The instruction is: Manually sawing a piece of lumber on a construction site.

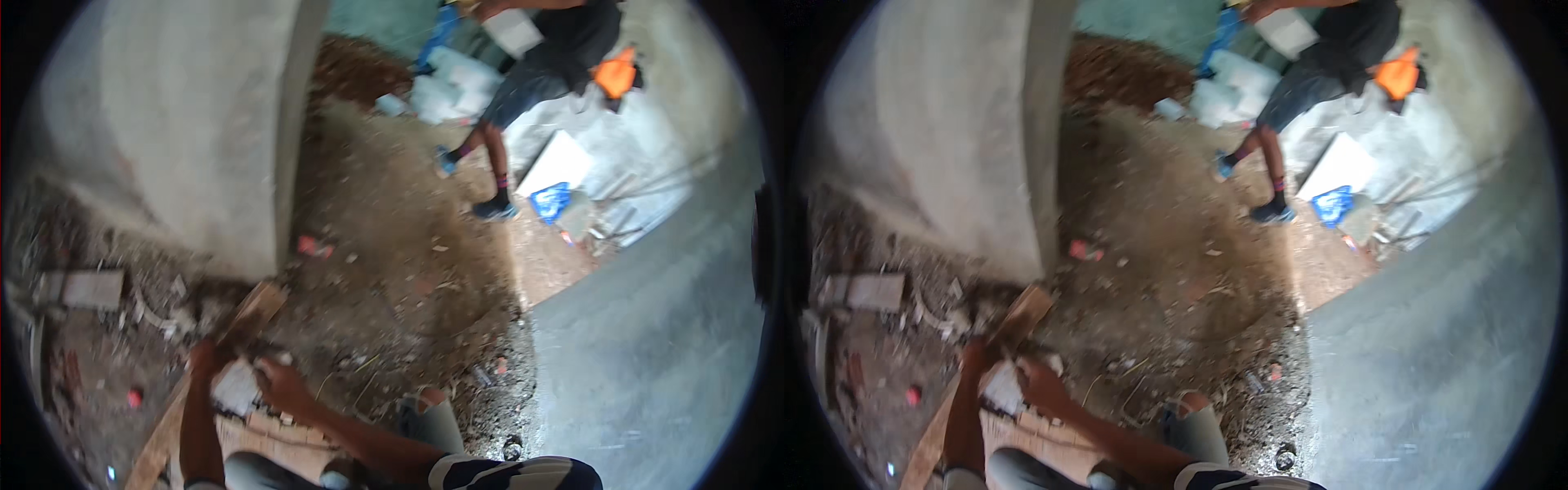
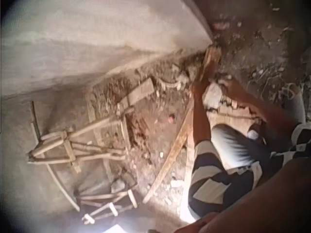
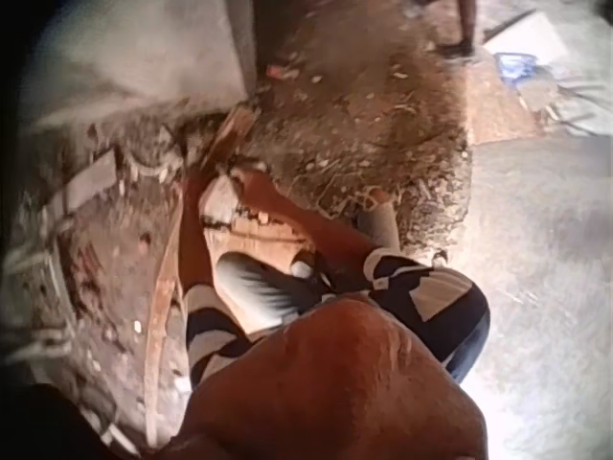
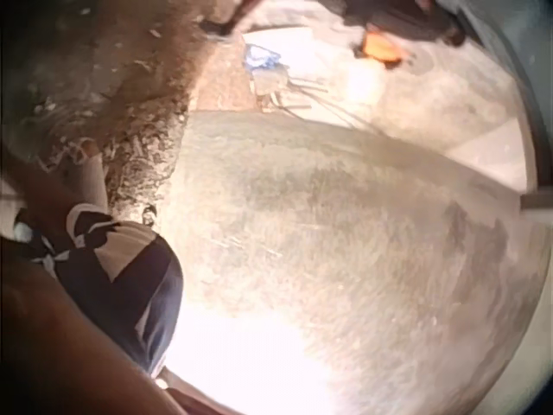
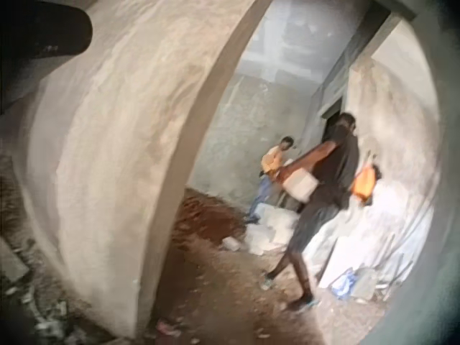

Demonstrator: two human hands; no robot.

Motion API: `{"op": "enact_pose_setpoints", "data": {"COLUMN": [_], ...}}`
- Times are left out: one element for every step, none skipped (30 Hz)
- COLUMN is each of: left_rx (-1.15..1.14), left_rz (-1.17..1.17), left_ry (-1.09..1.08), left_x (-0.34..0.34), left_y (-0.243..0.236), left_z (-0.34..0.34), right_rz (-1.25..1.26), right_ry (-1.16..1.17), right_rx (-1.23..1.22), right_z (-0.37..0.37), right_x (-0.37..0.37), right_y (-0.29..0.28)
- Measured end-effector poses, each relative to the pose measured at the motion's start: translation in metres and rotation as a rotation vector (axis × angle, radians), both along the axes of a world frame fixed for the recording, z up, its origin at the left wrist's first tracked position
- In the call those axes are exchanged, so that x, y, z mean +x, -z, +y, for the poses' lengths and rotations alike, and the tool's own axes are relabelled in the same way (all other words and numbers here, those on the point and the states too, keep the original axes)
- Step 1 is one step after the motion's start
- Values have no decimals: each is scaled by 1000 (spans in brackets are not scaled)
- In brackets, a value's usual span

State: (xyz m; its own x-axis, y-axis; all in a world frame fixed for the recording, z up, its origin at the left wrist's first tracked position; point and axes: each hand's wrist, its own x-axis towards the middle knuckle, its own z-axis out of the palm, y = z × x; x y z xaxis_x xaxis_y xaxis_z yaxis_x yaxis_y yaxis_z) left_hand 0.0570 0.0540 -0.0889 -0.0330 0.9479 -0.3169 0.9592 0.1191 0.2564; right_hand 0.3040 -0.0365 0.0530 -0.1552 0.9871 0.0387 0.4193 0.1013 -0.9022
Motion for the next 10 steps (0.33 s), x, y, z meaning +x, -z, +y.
{"op": "enact_pose_setpoints", "data": {"left_rx": [-19, -48, -2, 38, 83, 25, 59, 43, 17, -11], "left_rz": [-1, -30, -66, -86, -108, -112, -87, -71, -19, 20], "left_ry": [-89, -29, -38, -11, 9, -30, -40, -76, -95, -100], "left_x": [0, 24, 44, 50, 52, 63, 64, 64, 60, 55], "left_y": [4, -13, -29, -41, -50, -65, -74, -76, -75, -71], "left_z": [-1, 6, 13, 16, 15, 17, 10, 10, 3, -8], "right_rz": [11, -16, -59, -13, -17, 14, 47, 63, 73, 69], "right_ry": [7, 77, 119, 93, 83, 54, 26, -8, -40, -60], "right_rx": [42, -33, 66, 15, 110, 79, 61, 42, -41, -124], "right_z": [1, 3, 7, 9, 11, 10, 10, 11, 6, -3], "right_x": [-2, 3, 12, 14, 16, 24, 25, 24, 20, 16], "right_y": [-7, -14, -5, -4, -23, -31, -33, -32, -29, -26]}}
